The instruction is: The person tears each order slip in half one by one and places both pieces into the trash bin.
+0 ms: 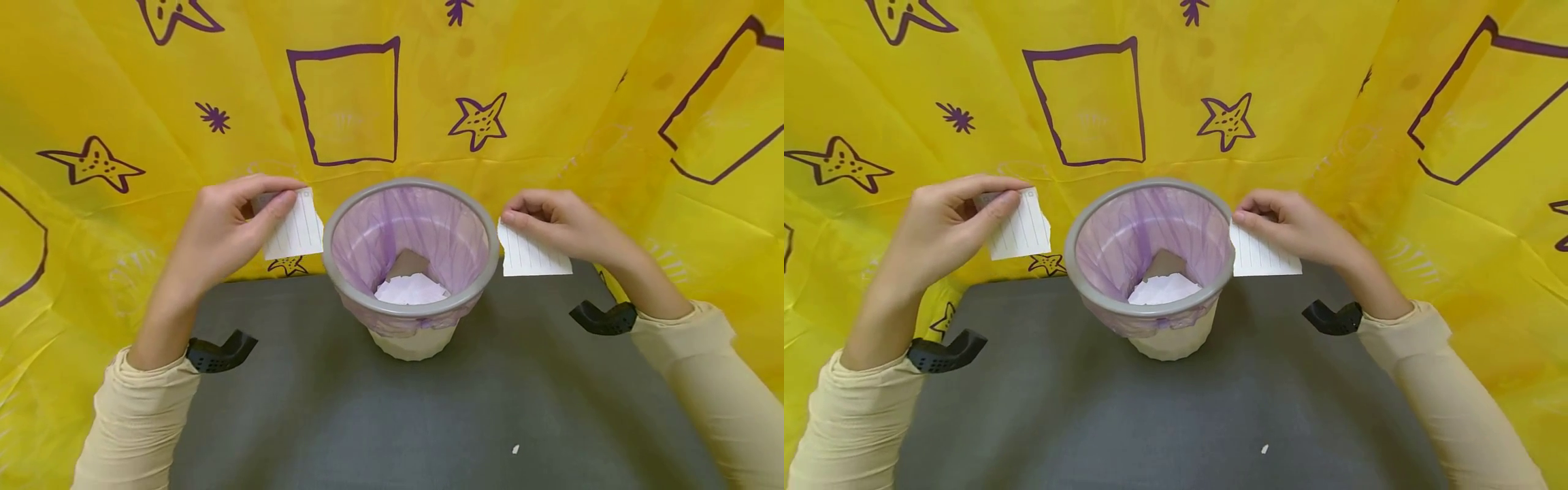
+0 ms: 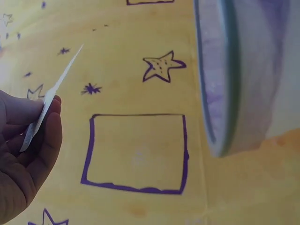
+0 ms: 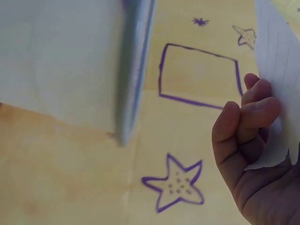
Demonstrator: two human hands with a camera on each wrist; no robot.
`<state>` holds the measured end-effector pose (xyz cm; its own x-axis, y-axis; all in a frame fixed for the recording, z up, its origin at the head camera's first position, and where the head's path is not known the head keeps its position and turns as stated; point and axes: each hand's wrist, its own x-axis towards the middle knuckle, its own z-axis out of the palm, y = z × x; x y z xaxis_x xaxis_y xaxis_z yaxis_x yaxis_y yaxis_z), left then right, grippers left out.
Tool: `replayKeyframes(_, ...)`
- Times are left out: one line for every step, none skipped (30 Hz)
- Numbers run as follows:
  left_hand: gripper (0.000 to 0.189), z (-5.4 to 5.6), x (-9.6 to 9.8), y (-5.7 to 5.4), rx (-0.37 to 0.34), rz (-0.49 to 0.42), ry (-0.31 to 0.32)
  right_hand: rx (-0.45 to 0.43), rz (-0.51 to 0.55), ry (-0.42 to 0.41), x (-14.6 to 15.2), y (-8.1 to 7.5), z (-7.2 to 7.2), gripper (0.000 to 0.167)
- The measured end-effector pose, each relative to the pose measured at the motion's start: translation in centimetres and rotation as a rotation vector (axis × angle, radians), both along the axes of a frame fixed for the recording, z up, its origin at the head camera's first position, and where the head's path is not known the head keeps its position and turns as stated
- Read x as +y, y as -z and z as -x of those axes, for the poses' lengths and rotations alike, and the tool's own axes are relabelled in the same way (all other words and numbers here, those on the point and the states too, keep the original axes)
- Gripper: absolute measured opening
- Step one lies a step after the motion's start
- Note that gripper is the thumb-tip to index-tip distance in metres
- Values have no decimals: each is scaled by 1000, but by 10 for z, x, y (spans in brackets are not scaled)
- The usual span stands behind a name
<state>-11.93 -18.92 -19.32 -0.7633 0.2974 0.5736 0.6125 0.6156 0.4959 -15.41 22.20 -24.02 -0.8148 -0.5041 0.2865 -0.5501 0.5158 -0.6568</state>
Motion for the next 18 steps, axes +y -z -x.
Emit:
replayKeyframes(20,2,3,-5,-12,8,10,7,-8,-3,-3,-4,1,9)
replayKeyframes(20,4,6,-9,-26,14,18,16,-13,-11,-6,-8,3,9)
replayKeyframes(21,6,9,-13,-42,13,27,21,-17,-19,-8,-12,4,9)
replayKeyframes(21,8,12,-16,-56,15,33,21,-25,-21,-11,-15,5,9)
replayKeyframes(21,9,15,-19,-68,18,35,25,-33,-24,-12,-18,6,9)
replayKeyframes(22,11,17,-22,-80,18,38,24,-39,-26,-14,-21,8,9)
replayKeyframes(22,12,19,-24,-93,18,39,30,-46,-31,-15,-23,9,10)
replayKeyframes(23,13,21,-25,-107,21,39,37,-51,-32,-17,-25,11,11)
replayKeyframes(23,15,23,-25,-124,20,40,41,-55,-36,-18,-26,13,12)
replayKeyframes(23,17,25,-25,-138,24,38,45,-60,-41,-19,-27,15,12)
replayKeyframes(23,18,26,-24,-152,31,34,48,-65,-49,-20,-27,18,13)
replayKeyframes(22,20,28,-22,-163,40,31,48,-67,-61,-22,-27,20,14)
replayKeyframes(22,23,29,-19,-178,48,30,48,-71,-70,-23,-26,23,14)
replayKeyframes(22,25,31,-16,-192,57,34,46,-75,-79,-25,-25,25,14)
replayKeyframes(22,28,32,-12,-210,60,43,45,-77,-88,-26,-23,28,14)
replayKeyframes(22,31,34,-8,-219,75,46,46,-80,-97,-28,-21,30,14)
replayKeyframes(22,33,36,-4,-235,87,51,45,-79,-106,-31,-19,32,14)
replayKeyframes(22,35,38,1,-253,96,60,44,-81,-113,-34,-18,34,15)
